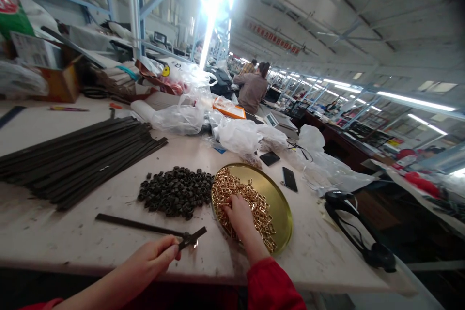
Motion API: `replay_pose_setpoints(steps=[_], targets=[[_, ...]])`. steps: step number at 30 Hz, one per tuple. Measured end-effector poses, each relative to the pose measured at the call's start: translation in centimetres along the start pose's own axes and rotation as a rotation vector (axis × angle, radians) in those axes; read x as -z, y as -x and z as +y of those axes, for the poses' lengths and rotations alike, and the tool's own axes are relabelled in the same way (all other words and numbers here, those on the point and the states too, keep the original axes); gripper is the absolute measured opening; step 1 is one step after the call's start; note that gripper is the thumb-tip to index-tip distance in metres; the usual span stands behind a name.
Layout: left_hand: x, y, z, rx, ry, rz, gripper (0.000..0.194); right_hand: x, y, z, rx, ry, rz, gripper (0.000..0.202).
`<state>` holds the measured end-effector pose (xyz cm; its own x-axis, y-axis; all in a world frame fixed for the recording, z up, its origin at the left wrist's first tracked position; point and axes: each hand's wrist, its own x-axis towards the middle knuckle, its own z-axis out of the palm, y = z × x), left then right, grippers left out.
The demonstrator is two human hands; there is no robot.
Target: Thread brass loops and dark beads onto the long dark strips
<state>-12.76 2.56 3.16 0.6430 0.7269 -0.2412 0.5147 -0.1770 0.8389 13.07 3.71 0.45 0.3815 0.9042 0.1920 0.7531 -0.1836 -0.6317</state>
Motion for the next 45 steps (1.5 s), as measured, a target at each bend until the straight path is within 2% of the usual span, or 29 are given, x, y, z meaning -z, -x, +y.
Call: replay_pose_setpoints(steps=[3, 8, 11, 14, 16, 19, 22, 24, 27, 28, 31, 34, 39, 45], targets=[[0.0, 0.4, 0.3, 0.02, 0.0, 0.022, 0.033, -0.3, 0.5, 0.2, 0.034, -0.042, 0.023, 0.007], [0.6, 1.0, 1.6, -0.029, 0.006, 0.049, 0.031, 0.7, 2.1, 0.0, 0.038, -0.21, 0.118, 0.007], [1.0, 0.9, 2.0, -0.059, 0.03, 0.095, 0.032, 1.0, 4.1, -1.4, 0.027, -0.346, 0.136, 0.016], [1.0, 0.4, 2.6, -0.083, 0.115, 0.135, 0.034, 0.4, 6.4, -3.7, 0.015, -0.537, 0.053, 0.02], [0.9, 0.1, 3.1, -0.053, 0.2, 0.116, 0.035, -0.2, 7.9, -5.4, 0.016, -0.655, 0.012, 0.017], [0.6, -0.2, 3.7, 0.058, 0.387, 0.04, 0.038, -1.0, 10.0, -7.3, 0.143, -0.571, 0.069, 0.008], [0.5, -0.2, 3.6, 0.122, 0.554, -0.044, 0.039, -1.6, 11.6, -8.0, 0.289, -0.484, 0.053, 0.016], [0.5, -0.2, 3.3, 0.13, 0.583, -0.065, 0.037, -2.1, 12.3, -8.0, 0.298, -0.533, 0.023, 0.019], [0.6, -0.2, 2.7, 0.14, 0.462, -0.039, 0.034, -2.7, 12.5, -7.7, 0.113, -0.707, 0.043, 0.019], [0.7, -0.2, 2.5, 0.126, 0.399, -0.024, 0.033, -2.8, 12.4, -7.7, 0.027, -0.79, 0.013, 0.02], [0.9, -0.4, 2.3, 0.02, 0.273, 0.007, 0.031, -3.1, 11.8, -7.8, -0.153, -1.039, -0.186, 0.022], [0.9, -0.4, 2.2, -0.027, 0.256, 0.01, 0.025, -3.3, 11.5, -8.2, -0.216, -1.168, -0.255, 0.026], [0.7, -0.6, 1.5, 0.01, 0.267, 0.058, 0.02, -3.5, 11.7, -8.5, -0.323, -1.208, -0.292, 0.03], [0.6, -0.9, 0.5, -0.03, 0.112, 0.089, 0.022, -3.9, 11.9, -8.3, -0.314, -1.243, -0.259, 0.032]])
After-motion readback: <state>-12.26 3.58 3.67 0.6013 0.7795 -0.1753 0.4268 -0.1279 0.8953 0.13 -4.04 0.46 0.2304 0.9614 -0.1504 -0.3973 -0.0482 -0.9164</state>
